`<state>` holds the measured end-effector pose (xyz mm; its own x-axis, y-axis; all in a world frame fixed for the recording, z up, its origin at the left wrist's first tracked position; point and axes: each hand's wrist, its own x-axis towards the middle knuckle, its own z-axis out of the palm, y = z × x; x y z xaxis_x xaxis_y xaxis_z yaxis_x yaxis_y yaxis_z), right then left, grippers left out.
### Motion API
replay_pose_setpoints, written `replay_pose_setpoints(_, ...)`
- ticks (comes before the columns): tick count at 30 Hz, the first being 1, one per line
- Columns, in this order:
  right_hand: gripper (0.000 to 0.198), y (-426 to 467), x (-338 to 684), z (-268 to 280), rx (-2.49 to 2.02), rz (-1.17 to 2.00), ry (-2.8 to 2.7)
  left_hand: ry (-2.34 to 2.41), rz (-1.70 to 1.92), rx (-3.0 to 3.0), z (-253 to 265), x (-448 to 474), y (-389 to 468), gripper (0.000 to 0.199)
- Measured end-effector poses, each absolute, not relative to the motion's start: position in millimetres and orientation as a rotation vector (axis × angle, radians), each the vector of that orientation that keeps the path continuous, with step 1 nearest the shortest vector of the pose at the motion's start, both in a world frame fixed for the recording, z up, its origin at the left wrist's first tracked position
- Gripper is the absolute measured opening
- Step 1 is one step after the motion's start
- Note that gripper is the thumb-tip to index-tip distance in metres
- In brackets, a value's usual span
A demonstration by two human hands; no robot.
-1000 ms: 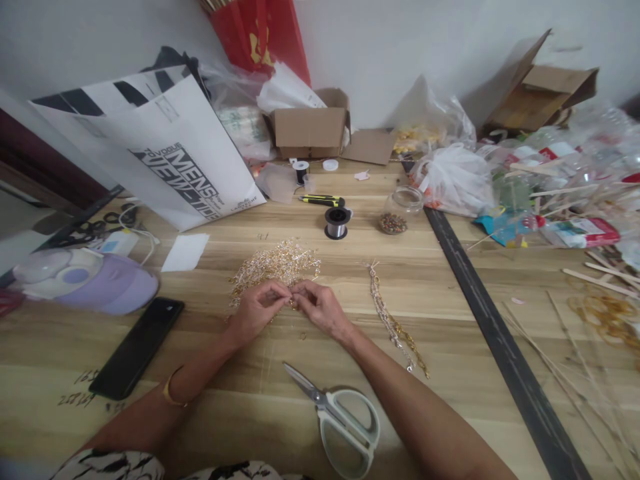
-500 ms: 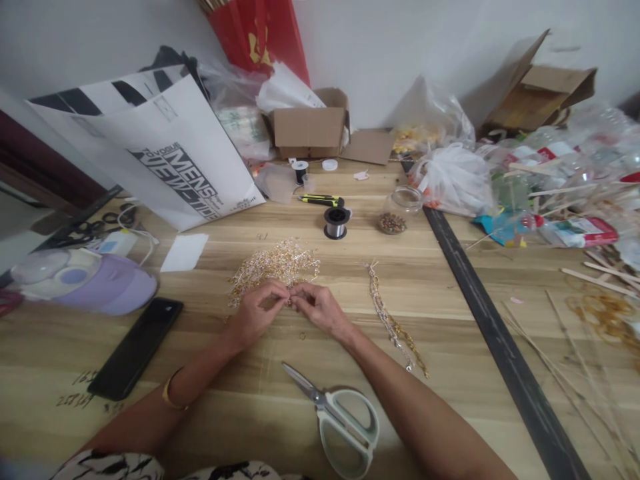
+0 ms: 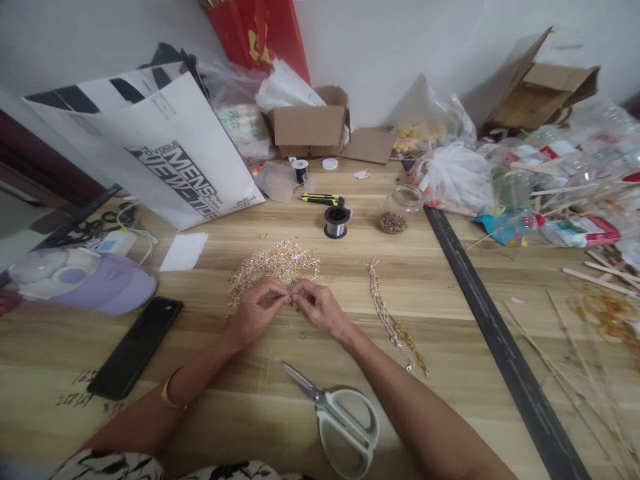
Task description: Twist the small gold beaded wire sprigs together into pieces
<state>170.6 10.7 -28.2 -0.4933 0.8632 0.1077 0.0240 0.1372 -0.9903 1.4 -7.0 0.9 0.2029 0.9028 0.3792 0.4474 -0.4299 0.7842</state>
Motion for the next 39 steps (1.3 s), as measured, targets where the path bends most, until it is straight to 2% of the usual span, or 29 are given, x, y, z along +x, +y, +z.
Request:
replay_pose_setpoints(11,0.018,10.1,172.1,-26.7,-0.899,1.349,-1.733,1.333,1.112,1.827,-11.8,-2.9,-4.4,0.004)
replay_pose_setpoints(23,0.006,9.2,173.1,-24.6,-0.966,1.315,-1.712,1.384,0.963,2.004,-10.2,-9.1,0.6,0.011)
replay_pose_setpoints(28,0.007,8.4,172.1,-26.3,-1.088,1.217,-1.589,1.385,0.871,2.063,-13.2,-12.4,2.1,0.012)
replay_pose_setpoints(34,0.02,9.0,170.1,-22.6,-0.938,1.398,-1.39,1.362,0.76,1.984,-6.0,-10.1,0.8,0.013)
replay_pose_setpoints(39,0.028,13.8,171.9,-18.8,-0.789,1.633,-1.219,1.222,0.749,1.688,3.5,-9.6,0.3,0.025)
